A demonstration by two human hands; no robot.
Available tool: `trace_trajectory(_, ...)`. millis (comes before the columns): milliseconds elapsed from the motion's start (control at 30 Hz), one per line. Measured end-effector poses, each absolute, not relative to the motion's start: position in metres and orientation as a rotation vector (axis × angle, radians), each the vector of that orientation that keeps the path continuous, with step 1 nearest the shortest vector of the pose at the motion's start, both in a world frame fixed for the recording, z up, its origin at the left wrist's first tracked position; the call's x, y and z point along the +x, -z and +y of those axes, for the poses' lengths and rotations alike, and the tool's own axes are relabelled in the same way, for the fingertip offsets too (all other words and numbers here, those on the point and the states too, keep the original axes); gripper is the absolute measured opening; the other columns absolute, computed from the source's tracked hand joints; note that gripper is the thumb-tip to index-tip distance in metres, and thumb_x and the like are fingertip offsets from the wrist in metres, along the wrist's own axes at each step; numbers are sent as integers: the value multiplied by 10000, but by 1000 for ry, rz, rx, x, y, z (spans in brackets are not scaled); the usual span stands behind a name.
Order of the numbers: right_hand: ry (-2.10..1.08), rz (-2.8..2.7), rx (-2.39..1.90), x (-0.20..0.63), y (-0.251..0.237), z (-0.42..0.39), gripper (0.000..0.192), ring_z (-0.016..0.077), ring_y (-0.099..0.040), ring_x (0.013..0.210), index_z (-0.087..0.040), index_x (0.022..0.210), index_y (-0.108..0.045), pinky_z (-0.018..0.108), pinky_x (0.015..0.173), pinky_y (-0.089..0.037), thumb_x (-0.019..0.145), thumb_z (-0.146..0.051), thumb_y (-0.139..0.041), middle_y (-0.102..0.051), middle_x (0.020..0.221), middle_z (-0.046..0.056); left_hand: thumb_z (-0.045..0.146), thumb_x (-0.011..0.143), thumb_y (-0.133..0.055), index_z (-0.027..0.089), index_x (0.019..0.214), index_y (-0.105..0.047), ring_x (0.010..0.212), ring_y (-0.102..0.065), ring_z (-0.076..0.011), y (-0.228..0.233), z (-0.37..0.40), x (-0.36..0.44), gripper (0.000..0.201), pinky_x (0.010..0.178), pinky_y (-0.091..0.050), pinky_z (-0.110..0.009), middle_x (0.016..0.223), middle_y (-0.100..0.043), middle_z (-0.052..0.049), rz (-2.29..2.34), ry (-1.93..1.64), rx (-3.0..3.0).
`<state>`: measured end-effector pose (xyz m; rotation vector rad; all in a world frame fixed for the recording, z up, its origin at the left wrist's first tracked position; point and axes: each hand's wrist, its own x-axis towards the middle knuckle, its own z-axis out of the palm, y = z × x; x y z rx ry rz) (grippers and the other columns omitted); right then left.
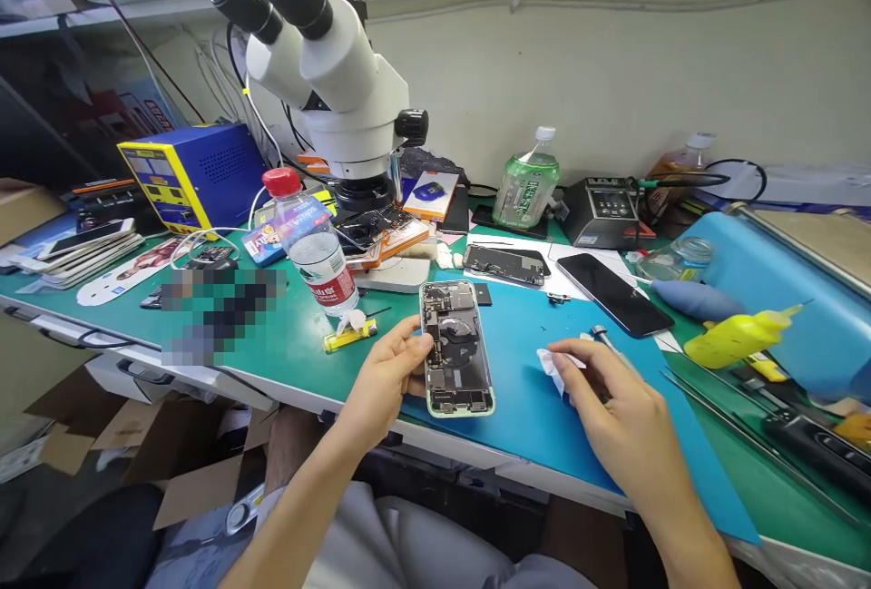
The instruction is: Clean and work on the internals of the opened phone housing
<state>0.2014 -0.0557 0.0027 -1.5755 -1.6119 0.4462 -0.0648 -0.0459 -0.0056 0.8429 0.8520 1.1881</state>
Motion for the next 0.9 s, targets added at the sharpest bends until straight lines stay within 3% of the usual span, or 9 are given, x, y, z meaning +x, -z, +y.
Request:
trace_trajectory(267,-271,-1752,-1502,207,2,-54,270,193,-698,780,-325,1050,-757,312,658,-500,1039,-526,-577,-778,970,-13,462,914,-815,201,1307,-756,625,-629,-107,5,-45,-66,475,507,-534,-163,898,-758,-45,862,-1181,857)
trace_trajectory(433,-147,-1878,-1379,206,4,-53,241,216,-727,972,-325,1064,-737,353,927,-530,1080,-457,-537,-767,982,-16,466,927,-802,191,1354,-730,670,-700,-145,4,-46,-63,513,547,-594,-210,985,-791,-85,889,-1178,880)
trace_trajectory(533,-95,-1908,-1344,206,5,-52,238,214,-727,987,-316,1103,-731,385,1027,-509,1089,-433,-525,-761,1044,-7,478,926,-800,181,1376,-710,676,-718,-157,4,-46,-62,546,563,-611,-231,999,-799,-95,902,-1179,897)
trace_trajectory(667,-135,-1841,-1400,207,9,-52,289,185,-709,792,-319,1281,-695,341,800,-573,1063,-467,-576,-752,996,-3,489,919,-808,173,1406,-673,648,-709,-145,3,-47,-62,595,529,-574,-200,970,-800,-89,923,-1176,919)
trace_trajectory(767,-207,-1783,-1395,208,10,-52,333,172,-700,752,-316,1317,-672,304,645,-548,1036,-490,-630,-754,1002,-4,487,910,-819,170,1412,-654,647,-698,-131,4,-46,-61,616,505,-521,-159,929,-794,-73,942,-1176,942)
trace_trajectory(833,-200,-1795,-1358,209,9,-52,262,173,-696,770,-313,1224,-708,311,691,-556,1039,-483,-634,-756,1006,-6,491,905,-822,171,1404,-651,665,-699,-132,5,-46,-60,617,516,-519,-156,904,-785,-58,957,-1176,963)
trace_trajectory(900,-160,-1843,-1312,208,8,-53,199,178,-693,799,-307,1095,-739,348,848,-564,1057,-457,-614,-757,993,-9,506,896,-827,174,1391,-651,682,-701,-142,5,-47,-57,622,548,-549,-180,878,-771,-42,973,-1172,989)
